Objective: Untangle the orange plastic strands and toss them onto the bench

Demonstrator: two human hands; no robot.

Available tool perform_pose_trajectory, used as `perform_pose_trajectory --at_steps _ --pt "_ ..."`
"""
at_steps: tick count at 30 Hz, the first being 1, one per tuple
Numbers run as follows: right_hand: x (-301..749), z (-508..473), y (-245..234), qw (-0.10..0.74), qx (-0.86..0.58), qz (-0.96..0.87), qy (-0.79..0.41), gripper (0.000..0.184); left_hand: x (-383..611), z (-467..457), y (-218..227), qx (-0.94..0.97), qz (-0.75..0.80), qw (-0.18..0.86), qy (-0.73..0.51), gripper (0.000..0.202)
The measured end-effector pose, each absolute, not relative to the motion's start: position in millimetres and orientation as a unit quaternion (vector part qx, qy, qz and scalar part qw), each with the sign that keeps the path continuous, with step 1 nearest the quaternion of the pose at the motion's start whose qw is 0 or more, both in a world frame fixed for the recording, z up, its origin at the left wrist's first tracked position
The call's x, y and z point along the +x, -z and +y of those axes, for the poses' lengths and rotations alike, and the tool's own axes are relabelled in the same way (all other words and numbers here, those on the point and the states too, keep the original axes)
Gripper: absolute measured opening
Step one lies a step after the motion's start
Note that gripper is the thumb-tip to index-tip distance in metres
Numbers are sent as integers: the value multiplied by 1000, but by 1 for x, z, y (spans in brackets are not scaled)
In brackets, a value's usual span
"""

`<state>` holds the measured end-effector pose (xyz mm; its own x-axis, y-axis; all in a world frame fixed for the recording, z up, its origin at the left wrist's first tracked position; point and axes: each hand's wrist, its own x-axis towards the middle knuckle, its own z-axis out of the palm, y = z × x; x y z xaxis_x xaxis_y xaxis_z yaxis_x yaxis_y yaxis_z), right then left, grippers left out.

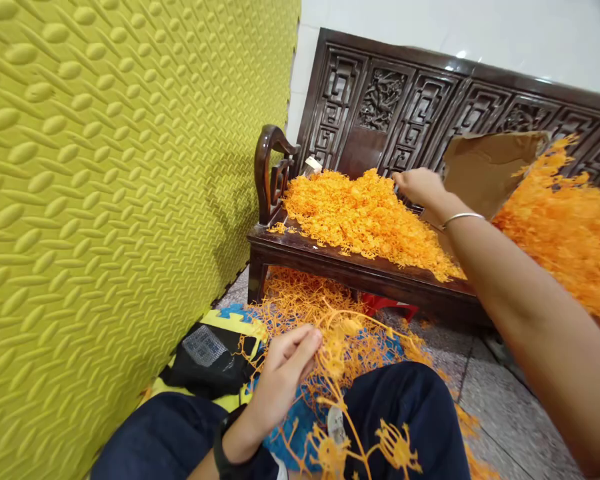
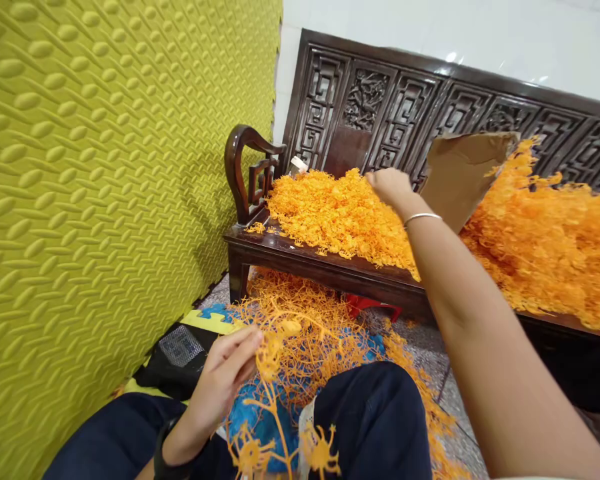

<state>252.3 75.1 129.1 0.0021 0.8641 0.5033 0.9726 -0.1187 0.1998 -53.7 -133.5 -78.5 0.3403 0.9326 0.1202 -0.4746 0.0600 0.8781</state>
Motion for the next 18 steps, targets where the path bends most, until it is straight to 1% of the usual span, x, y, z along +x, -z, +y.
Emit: perform_pose_trajectory --at_steps 1,3,6,10,14,16,18 --pt "266 76 -136 130 -718 -631 263 50 -54 -131 78 445 254 669 -539 41" --pt "282 80 -137 155 -737 -608 250 47 -55 -120 79 417 267 634 -594 41" --pt "274 91 -111 155 -728 -638 198 45 -58 -97 83 366 286 590 -660 40" --pt "232 114 -68 147 -703 -683 137 51 -71 -79 87 345 293 572 -684 38" --pt "183 130 -55 170 -674 -714 89 59 -82 -72 89 345 317 531 -706 35" --pt "155 124 -58 177 -651 -734 73 55 -86 -70 91 368 332 492 -715 35" --pt "126 103 -63 180 -612 -770 22 45 -89 -69 92 406 350 453 -712 35"
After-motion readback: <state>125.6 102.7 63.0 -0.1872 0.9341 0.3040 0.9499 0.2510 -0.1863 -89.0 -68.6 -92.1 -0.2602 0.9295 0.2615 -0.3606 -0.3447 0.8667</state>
